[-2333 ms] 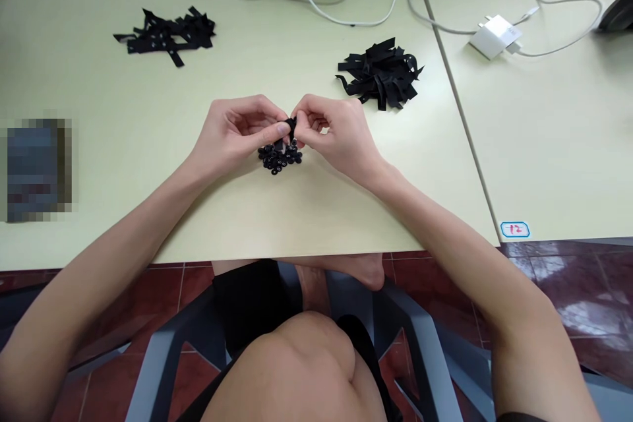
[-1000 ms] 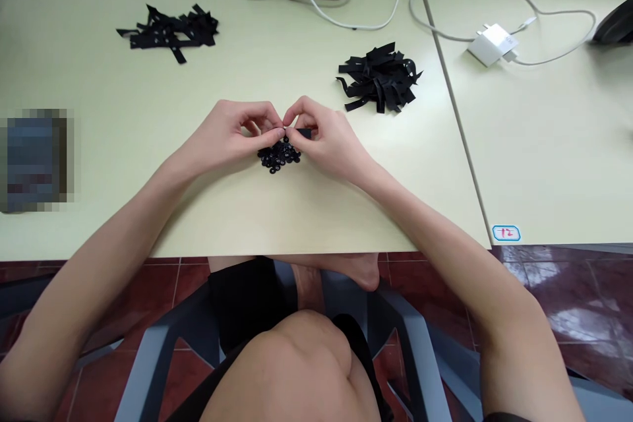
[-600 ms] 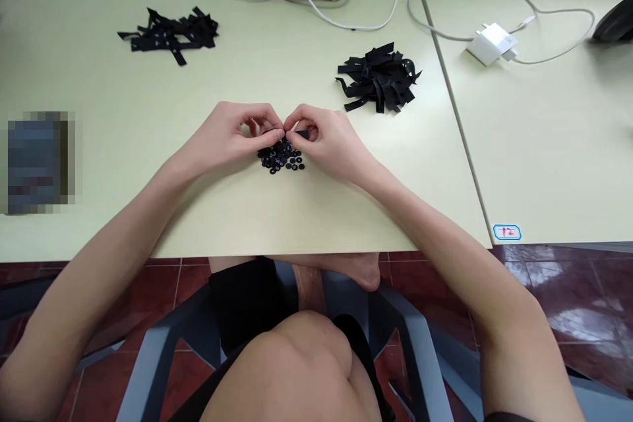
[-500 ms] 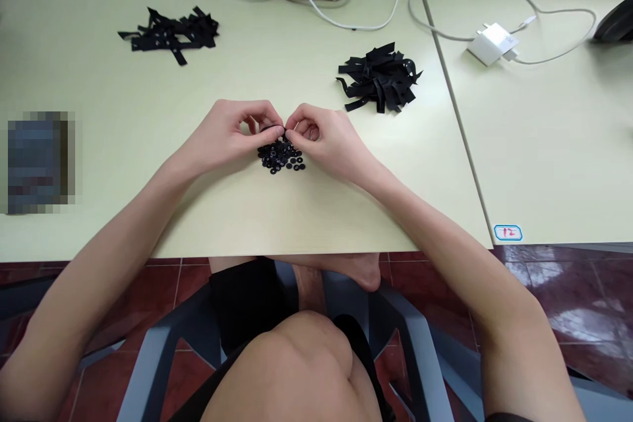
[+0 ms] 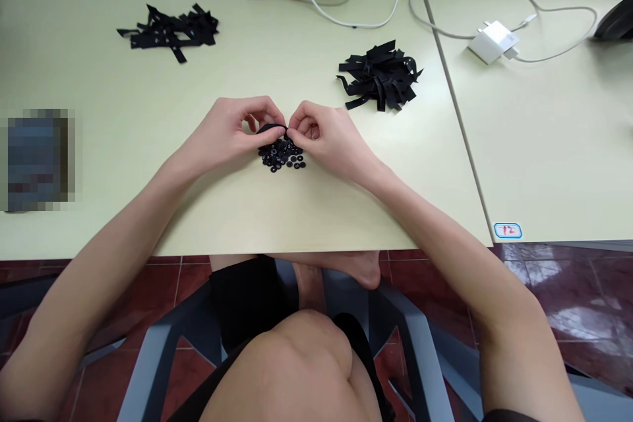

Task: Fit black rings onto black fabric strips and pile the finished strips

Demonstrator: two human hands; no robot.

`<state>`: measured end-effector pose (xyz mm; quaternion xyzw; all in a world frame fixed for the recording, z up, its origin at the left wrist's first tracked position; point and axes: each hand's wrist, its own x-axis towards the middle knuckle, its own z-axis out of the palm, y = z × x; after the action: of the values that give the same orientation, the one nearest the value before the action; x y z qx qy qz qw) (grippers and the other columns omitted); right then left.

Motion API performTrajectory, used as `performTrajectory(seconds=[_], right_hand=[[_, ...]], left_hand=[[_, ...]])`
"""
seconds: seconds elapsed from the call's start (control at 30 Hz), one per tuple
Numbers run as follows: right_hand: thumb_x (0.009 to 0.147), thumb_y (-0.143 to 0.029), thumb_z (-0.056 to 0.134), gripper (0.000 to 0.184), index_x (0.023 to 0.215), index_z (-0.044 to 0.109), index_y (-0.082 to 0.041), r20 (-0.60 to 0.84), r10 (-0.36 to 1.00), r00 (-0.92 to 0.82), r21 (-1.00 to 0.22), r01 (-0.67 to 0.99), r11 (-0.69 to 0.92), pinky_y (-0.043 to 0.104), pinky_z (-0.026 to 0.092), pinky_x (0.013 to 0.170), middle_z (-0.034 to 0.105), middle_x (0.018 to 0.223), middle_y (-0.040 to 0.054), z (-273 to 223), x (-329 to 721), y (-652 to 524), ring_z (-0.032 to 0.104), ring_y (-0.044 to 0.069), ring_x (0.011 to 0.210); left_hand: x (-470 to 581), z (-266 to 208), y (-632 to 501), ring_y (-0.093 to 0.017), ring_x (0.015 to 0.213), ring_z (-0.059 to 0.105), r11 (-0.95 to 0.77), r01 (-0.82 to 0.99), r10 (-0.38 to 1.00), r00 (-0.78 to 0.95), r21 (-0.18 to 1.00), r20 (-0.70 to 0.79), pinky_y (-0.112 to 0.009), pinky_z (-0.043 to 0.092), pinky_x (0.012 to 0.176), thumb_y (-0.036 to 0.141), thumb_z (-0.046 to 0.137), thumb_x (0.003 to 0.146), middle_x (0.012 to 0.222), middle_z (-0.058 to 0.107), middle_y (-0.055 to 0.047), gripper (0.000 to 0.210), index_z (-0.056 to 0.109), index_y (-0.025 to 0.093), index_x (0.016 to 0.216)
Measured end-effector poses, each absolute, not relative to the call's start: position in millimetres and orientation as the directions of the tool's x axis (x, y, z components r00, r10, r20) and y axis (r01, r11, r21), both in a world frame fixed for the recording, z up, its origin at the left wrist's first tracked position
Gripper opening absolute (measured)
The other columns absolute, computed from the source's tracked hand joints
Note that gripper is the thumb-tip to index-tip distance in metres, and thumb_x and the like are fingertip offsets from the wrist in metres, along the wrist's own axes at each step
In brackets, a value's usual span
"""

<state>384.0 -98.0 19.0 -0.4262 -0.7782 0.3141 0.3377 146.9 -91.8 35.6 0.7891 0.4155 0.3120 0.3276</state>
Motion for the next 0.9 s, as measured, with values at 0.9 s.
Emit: performTrajectory(seconds=[0.9], right_hand=[[0.108, -0.034, 0.077, 0.006, 0.109, 0.071, -0.033, 0.53, 0.813, 0.243, -0.788, 0.495, 0.366, 0.053, 0.057, 0.103, 0.078, 0.118, 0.007, 21, 492, -20, 0.072, 0.026, 0.113]], left_hand=[[133, 27, -76, -0.025, 0.099, 0.065, -0.366, 0.679, 0.931, 0.269, 0.637, 0.248, -0.044, 0.053, 0.094, 0.034, 0.066, 0.107, 0.107, 0.077, -0.006, 0.009, 0.071, 0.026, 0.106]])
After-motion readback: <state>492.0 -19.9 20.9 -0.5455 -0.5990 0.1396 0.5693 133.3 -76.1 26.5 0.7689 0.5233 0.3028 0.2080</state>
